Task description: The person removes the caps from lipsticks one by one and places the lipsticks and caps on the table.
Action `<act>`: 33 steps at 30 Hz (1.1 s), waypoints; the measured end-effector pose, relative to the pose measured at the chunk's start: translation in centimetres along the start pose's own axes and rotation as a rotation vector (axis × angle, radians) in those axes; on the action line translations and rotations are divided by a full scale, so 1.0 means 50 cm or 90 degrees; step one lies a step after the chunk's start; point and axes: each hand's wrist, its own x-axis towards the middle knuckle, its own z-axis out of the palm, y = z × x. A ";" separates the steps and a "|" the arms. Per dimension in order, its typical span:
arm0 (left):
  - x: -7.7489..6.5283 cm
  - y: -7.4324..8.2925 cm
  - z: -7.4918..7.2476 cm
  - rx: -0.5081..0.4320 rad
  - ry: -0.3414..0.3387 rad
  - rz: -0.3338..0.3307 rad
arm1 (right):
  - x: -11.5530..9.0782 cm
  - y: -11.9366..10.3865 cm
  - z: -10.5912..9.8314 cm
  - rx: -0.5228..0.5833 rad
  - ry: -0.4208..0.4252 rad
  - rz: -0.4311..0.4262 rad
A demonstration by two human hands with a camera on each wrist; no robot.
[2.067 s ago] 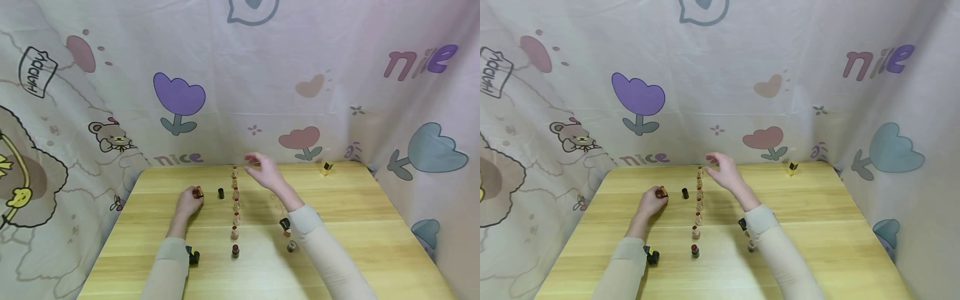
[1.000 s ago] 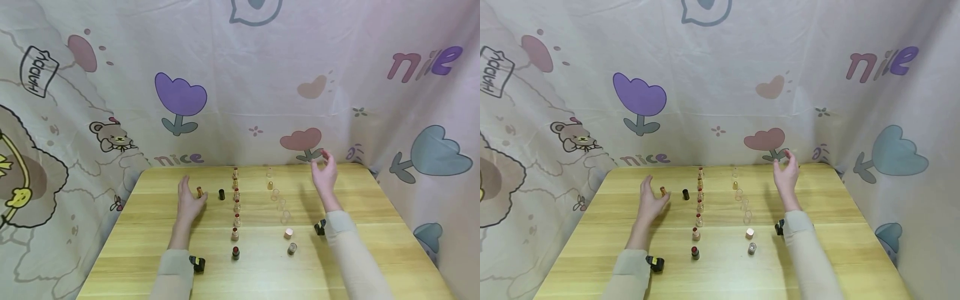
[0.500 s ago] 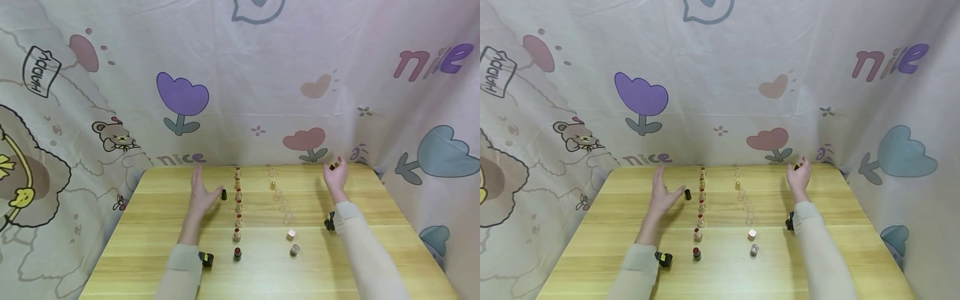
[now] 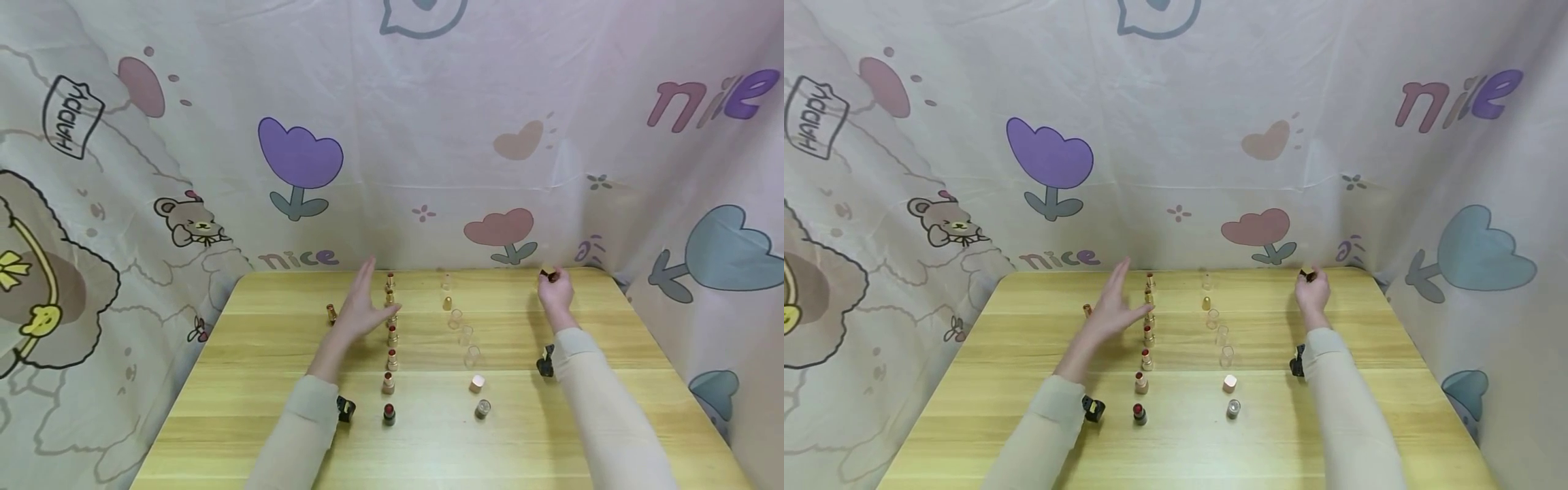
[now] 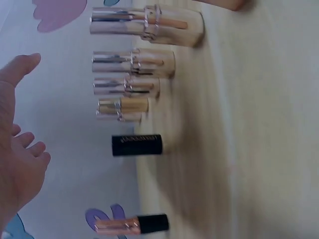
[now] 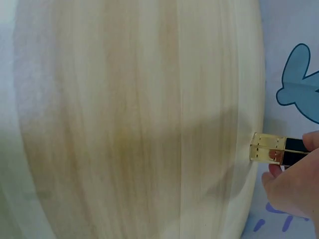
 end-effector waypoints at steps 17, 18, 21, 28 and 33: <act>0.057 0.047 0.039 0.058 -0.092 0.031 | -0.033 -0.014 0.010 0.046 -0.054 0.010; 0.061 0.049 0.041 0.056 -0.095 0.031 | -0.035 -0.016 0.011 0.052 -0.053 0.008; 0.070 0.056 0.045 0.058 -0.105 0.033 | -0.045 -0.026 0.018 0.080 -0.053 0.000; 0.100 0.078 0.056 0.073 -0.111 0.076 | -0.067 -0.057 0.035 0.174 -0.068 0.000; 0.117 0.101 0.065 0.078 -0.110 0.094 | -0.084 -0.081 0.049 0.245 -0.085 -0.017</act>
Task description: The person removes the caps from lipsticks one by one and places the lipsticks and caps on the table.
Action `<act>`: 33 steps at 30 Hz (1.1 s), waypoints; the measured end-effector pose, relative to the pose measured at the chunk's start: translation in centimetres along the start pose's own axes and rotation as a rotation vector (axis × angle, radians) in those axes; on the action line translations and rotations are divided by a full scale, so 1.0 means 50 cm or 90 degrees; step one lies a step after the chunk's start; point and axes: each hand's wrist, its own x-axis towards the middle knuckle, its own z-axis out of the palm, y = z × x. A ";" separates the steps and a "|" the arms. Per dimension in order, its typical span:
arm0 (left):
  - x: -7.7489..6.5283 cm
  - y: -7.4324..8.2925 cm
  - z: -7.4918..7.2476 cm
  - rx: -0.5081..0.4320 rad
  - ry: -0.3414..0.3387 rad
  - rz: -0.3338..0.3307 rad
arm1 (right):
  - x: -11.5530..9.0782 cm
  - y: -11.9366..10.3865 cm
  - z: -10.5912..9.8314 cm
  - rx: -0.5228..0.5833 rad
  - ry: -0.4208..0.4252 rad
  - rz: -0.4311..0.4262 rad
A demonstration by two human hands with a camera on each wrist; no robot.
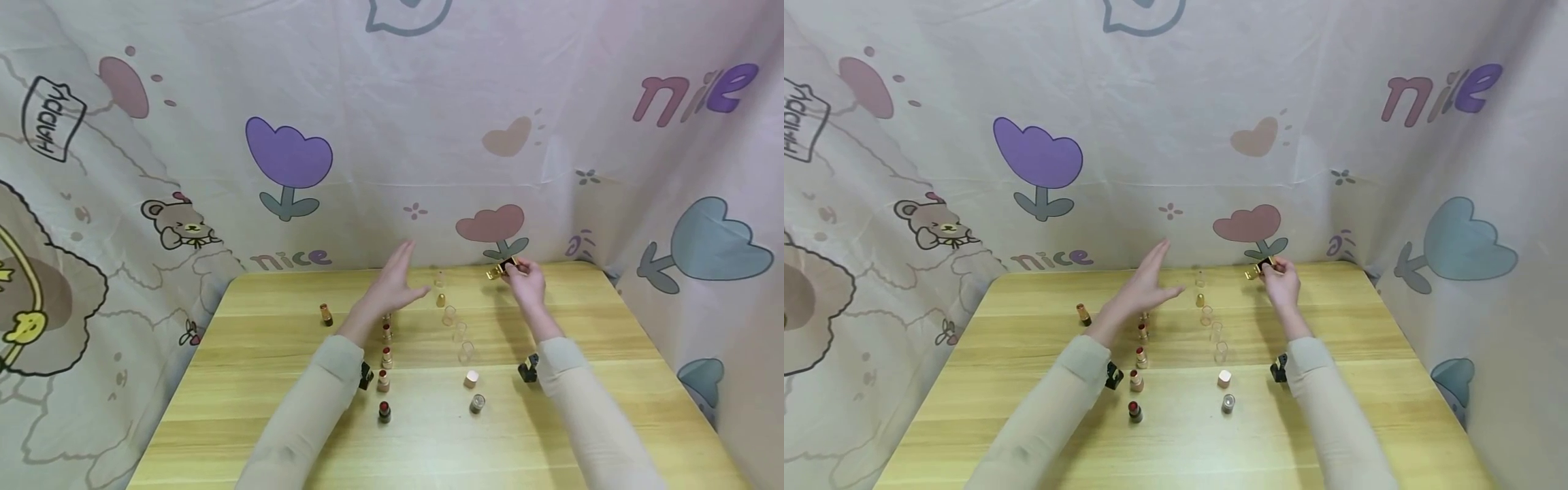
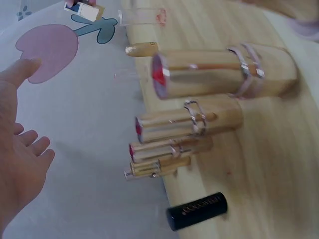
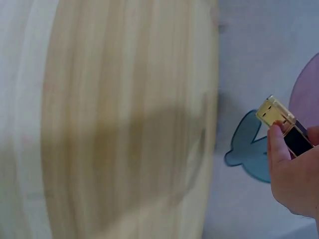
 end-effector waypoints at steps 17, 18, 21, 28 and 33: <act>0.039 0.052 0.006 0.027 -0.015 0.013 | -0.062 -0.062 0.079 0.110 -0.093 -0.061; 0.040 0.054 0.006 0.028 -0.013 0.014 | -0.067 -0.066 0.084 0.118 -0.099 -0.066; 0.042 0.060 0.005 0.027 -0.009 0.020 | -0.082 -0.077 0.098 0.135 -0.118 -0.079; 0.045 0.069 0.002 0.015 -0.005 0.055 | -0.112 -0.096 0.128 0.140 -0.164 -0.105; 0.042 0.073 0.000 0.000 0.008 0.068 | -0.130 -0.103 0.146 0.129 -0.186 -0.117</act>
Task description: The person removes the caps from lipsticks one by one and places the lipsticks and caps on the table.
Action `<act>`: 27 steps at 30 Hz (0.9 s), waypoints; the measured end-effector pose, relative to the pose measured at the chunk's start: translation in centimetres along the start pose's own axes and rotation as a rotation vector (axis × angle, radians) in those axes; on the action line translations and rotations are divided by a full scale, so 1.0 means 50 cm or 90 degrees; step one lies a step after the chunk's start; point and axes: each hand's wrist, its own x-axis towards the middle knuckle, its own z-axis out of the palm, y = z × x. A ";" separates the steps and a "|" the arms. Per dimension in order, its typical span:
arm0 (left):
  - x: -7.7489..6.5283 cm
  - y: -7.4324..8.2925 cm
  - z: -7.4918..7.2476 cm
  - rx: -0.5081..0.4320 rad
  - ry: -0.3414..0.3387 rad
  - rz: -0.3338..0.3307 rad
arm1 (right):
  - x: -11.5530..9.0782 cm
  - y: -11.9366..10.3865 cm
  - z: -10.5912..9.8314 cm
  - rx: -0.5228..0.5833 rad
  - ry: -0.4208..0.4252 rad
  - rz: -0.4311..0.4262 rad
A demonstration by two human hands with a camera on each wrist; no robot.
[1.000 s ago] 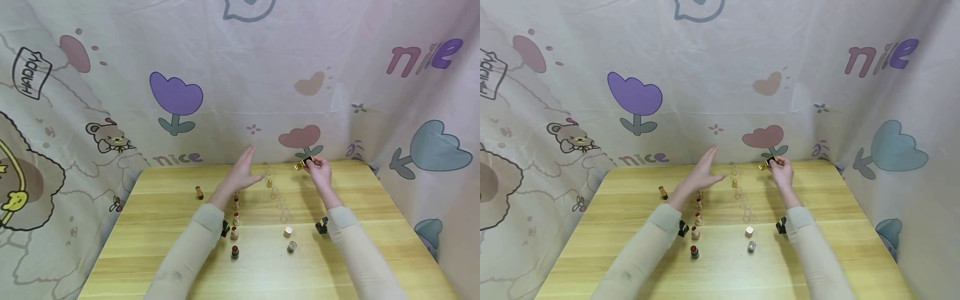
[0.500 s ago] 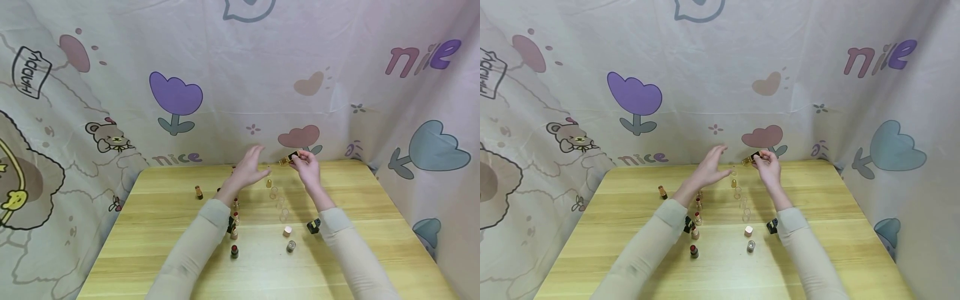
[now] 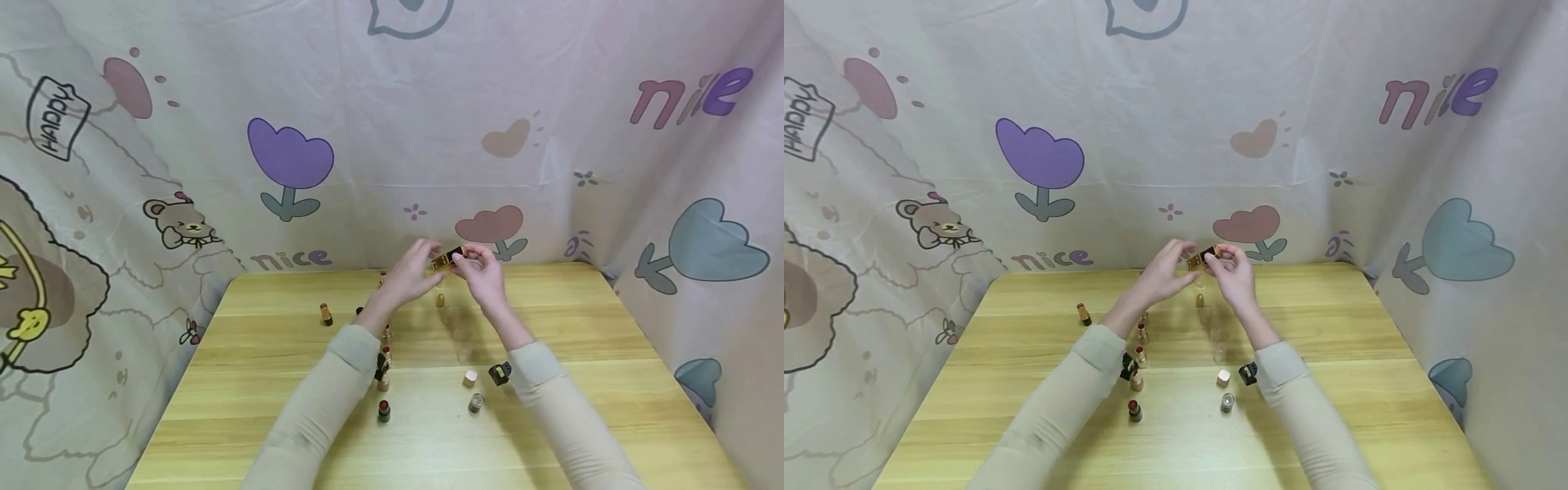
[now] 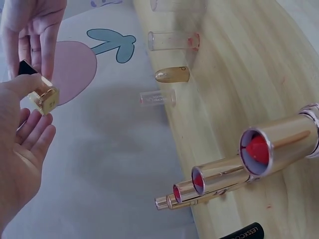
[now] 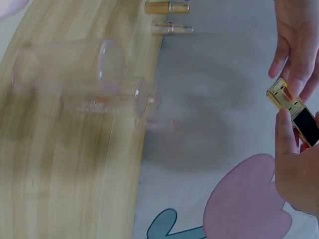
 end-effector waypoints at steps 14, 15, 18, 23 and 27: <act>-0.020 -0.013 -0.001 -0.016 0.089 0.075 | -0.017 0.000 0.030 -0.010 -0.035 -0.017; -0.021 -0.014 -0.001 -0.021 0.091 0.077 | -0.018 0.000 0.030 -0.011 -0.037 -0.018; -0.026 -0.014 -0.003 -0.032 0.091 0.070 | -0.021 -0.001 0.029 -0.013 -0.046 -0.023; -0.030 -0.010 -0.007 -0.040 0.084 0.054 | -0.024 -0.003 0.027 -0.027 -0.050 -0.024; -0.033 -0.007 -0.010 -0.030 0.084 0.052 | -0.026 -0.002 0.026 -0.030 -0.040 -0.020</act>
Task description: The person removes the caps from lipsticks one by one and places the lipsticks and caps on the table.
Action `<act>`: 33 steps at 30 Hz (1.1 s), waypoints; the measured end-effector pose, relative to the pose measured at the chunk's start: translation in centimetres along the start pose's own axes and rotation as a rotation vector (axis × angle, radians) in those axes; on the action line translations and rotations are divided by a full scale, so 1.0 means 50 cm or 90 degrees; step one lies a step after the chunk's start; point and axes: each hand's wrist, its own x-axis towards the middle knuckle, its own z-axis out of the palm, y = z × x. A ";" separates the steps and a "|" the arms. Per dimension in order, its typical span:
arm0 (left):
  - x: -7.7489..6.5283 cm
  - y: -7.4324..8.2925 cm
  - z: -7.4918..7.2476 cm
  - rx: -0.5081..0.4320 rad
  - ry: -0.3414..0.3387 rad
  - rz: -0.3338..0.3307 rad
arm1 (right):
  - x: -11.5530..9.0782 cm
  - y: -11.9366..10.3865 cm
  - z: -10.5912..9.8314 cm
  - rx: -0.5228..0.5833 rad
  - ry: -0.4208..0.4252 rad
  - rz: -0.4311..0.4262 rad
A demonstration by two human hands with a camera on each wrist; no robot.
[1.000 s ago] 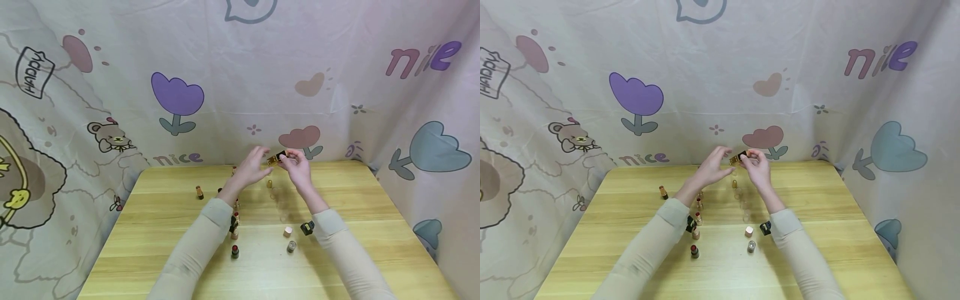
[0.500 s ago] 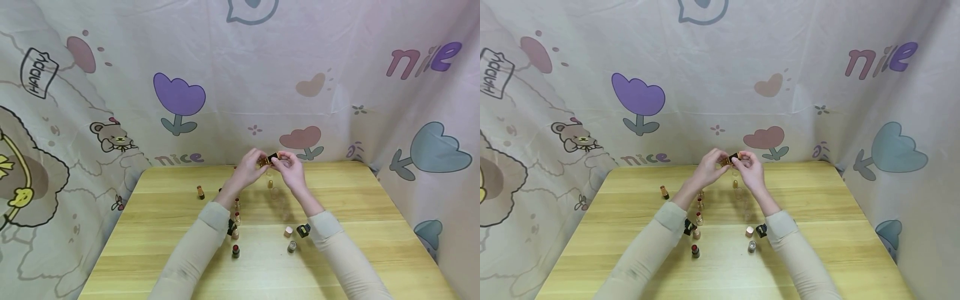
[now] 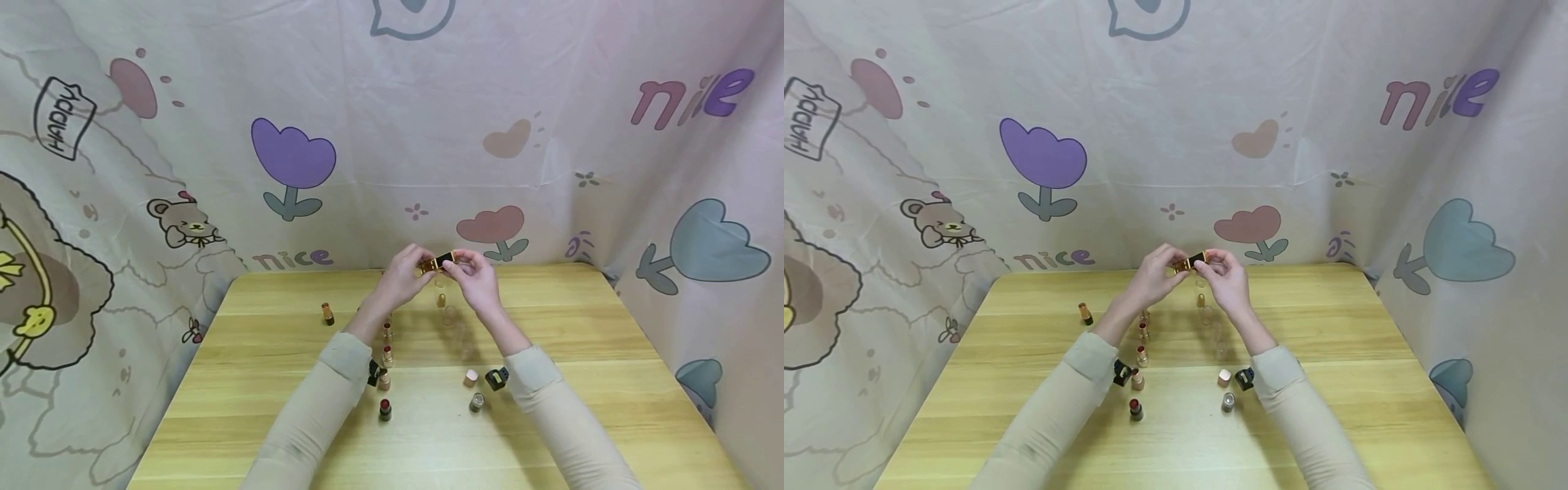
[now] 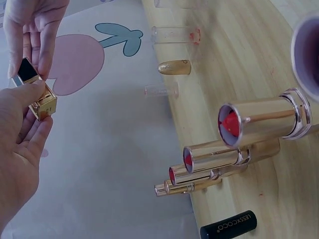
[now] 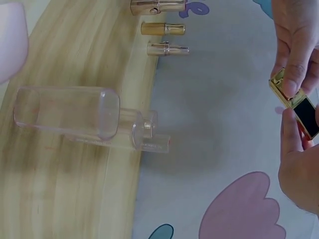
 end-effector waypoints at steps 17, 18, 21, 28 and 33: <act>-0.006 0.010 -0.020 0.008 -0.006 0.022 | -0.014 -0.003 0.008 0.044 0.025 -0.004; -0.006 0.011 -0.021 0.008 -0.008 0.022 | -0.015 -0.003 0.007 0.041 0.029 -0.002; -0.005 0.014 -0.023 0.013 -0.018 0.022 | -0.017 -0.002 0.006 0.037 0.036 0.003; -0.004 0.024 -0.036 0.042 -0.040 0.004 | -0.027 -0.004 0.010 0.032 0.059 -0.003; -0.006 0.028 -0.049 0.054 -0.054 0.001 | -0.032 -0.009 0.010 0.019 0.025 -0.018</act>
